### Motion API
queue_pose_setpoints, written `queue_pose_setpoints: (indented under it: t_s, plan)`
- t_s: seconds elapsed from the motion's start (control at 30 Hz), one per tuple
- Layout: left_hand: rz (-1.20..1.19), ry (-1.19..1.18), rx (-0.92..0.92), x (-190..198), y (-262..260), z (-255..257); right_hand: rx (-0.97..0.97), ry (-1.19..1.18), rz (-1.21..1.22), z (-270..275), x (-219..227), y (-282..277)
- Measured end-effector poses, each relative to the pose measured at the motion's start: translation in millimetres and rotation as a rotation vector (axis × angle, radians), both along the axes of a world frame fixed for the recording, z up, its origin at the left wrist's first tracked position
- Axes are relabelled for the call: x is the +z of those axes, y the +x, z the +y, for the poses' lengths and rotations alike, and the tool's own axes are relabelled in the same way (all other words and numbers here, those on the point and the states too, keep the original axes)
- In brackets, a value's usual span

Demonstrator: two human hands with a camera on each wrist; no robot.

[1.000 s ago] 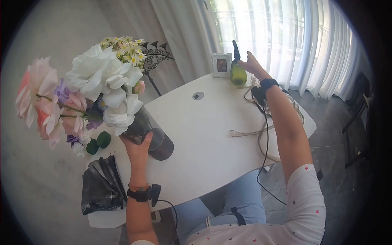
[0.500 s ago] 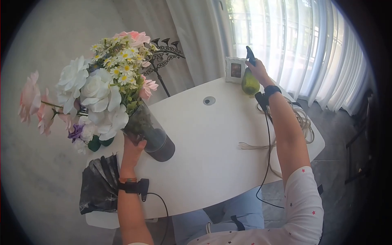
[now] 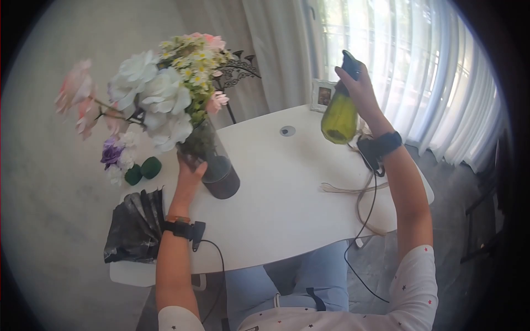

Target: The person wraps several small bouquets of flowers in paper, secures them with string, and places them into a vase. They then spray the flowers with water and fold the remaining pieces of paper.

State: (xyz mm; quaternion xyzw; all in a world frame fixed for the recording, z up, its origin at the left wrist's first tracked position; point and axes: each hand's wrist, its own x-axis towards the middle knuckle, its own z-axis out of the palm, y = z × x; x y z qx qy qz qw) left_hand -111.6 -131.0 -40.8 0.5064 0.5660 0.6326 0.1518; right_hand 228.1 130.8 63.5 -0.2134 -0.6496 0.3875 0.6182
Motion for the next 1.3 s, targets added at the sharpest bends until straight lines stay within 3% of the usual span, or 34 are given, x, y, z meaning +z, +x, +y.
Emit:
queue_pose_setpoints:
  t_s: [0.03,0.07,0.2,0.27,0.4,0.43,0.77,0.97,1.03,1.07,1.13,1.3]
  plan:
    - [-0.032,0.073,-0.008,-5.8,-1.2,1.0,0.119,-0.033,0.013,-13.8,6.1,2.4]
    - [0.121,0.146,0.108,-11.0,-4.6,6.1,0.194,-0.102,-0.032,-22.8,11.4,4.8]
    - [0.121,0.232,0.324,15.0,23.8,14.0,0.428,-0.245,-0.164,-100.4,36.4,9.0]
    - [0.252,0.319,0.365,24.3,30.8,22.7,0.481,-0.171,-0.17,-140.9,43.4,3.6]
    - [0.273,0.345,0.441,20.2,26.6,31.4,0.427,0.079,-0.393,-199.0,50.8,3.2]
    - [0.294,0.35,0.481,18.2,24.8,31.2,0.495,0.143,-0.249,-214.1,44.5,-5.4]
    - [0.337,0.432,0.547,12.2,25.3,38.6,0.668,0.263,-0.31,-261.1,61.8,-41.2]
    - [0.245,0.362,0.434,16.5,21.6,31.4,0.767,0.231,-0.322,-269.9,63.0,-49.6]
    - [0.173,0.386,0.185,24.9,15.6,24.9,0.682,0.356,-0.297,-268.1,63.2,-45.6]
    - [0.173,0.393,0.182,27.7,8.8,22.5,0.677,0.362,-0.298,-268.4,64.5,-43.4]
    - [0.132,0.199,0.083,28.3,-9.2,19.7,0.609,0.307,-0.342,-267.2,68.3,-37.9]
    - [0.099,0.095,-0.036,33.4,-25.8,9.4,0.621,0.26,-0.333,-259.8,73.1,-24.2]
